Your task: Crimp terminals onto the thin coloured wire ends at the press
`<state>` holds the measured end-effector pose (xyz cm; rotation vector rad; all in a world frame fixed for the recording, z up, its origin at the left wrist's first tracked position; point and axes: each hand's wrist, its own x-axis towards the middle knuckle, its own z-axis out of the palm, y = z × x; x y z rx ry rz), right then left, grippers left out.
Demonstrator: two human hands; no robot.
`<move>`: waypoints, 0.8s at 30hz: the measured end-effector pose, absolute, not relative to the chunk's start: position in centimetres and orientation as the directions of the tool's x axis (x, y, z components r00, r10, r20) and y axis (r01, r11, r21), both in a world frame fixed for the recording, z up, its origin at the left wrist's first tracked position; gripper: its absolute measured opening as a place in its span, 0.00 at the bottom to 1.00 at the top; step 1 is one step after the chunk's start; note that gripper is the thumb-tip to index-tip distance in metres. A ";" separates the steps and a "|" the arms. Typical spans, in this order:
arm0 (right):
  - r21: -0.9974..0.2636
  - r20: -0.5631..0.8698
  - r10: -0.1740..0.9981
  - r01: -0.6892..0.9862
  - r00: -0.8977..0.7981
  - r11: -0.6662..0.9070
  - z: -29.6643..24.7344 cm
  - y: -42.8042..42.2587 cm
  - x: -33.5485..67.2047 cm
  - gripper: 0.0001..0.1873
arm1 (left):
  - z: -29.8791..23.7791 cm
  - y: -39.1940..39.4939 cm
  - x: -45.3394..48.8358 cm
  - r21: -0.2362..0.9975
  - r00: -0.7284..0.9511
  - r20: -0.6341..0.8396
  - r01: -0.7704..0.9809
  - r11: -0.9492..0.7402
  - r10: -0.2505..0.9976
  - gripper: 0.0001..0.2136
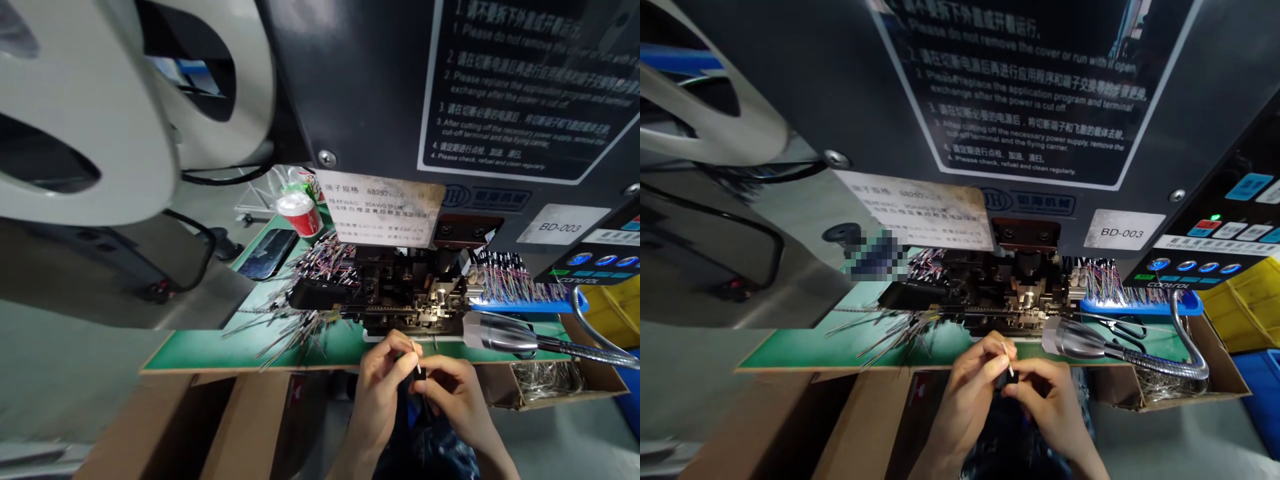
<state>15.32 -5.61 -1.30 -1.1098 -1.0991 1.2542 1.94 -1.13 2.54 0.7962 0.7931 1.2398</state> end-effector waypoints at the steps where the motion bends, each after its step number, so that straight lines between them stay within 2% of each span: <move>1: -0.990 0.000 1.000 -0.141 0.008 0.001 -1.2 -5.6 15.4 0.08 | 2.5 -1.1 1.9 0.864 0.138 -0.082 -0.483 0.139 0.987 0.08; 7: -0.993 -0.004 1.000 -0.121 -0.006 -0.004 -0.9 -5.6 15.7 0.08 | 2.0 -1.0 1.3 0.901 0.118 -0.028 -0.427 0.076 0.993 0.11; 12: -1.000 0.021 1.000 0.013 0.006 0.021 -1.3 -5.7 16.1 0.09 | 0.4 -1.3 0.4 0.944 0.149 0.061 -0.329 -0.008 0.987 0.07; 21: -0.985 0.025 0.987 0.167 -0.162 0.052 0.4 -5.1 17.1 0.13 | 0.0 -1.3 -0.9 0.974 0.233 0.202 -0.150 -0.170 0.951 0.05; 24: -0.977 0.035 0.982 0.201 -0.188 0.073 0.5 -5.2 17.3 0.11 | 0.5 -1.2 -1.4 0.967 0.249 0.253 -0.092 -0.237 0.935 0.06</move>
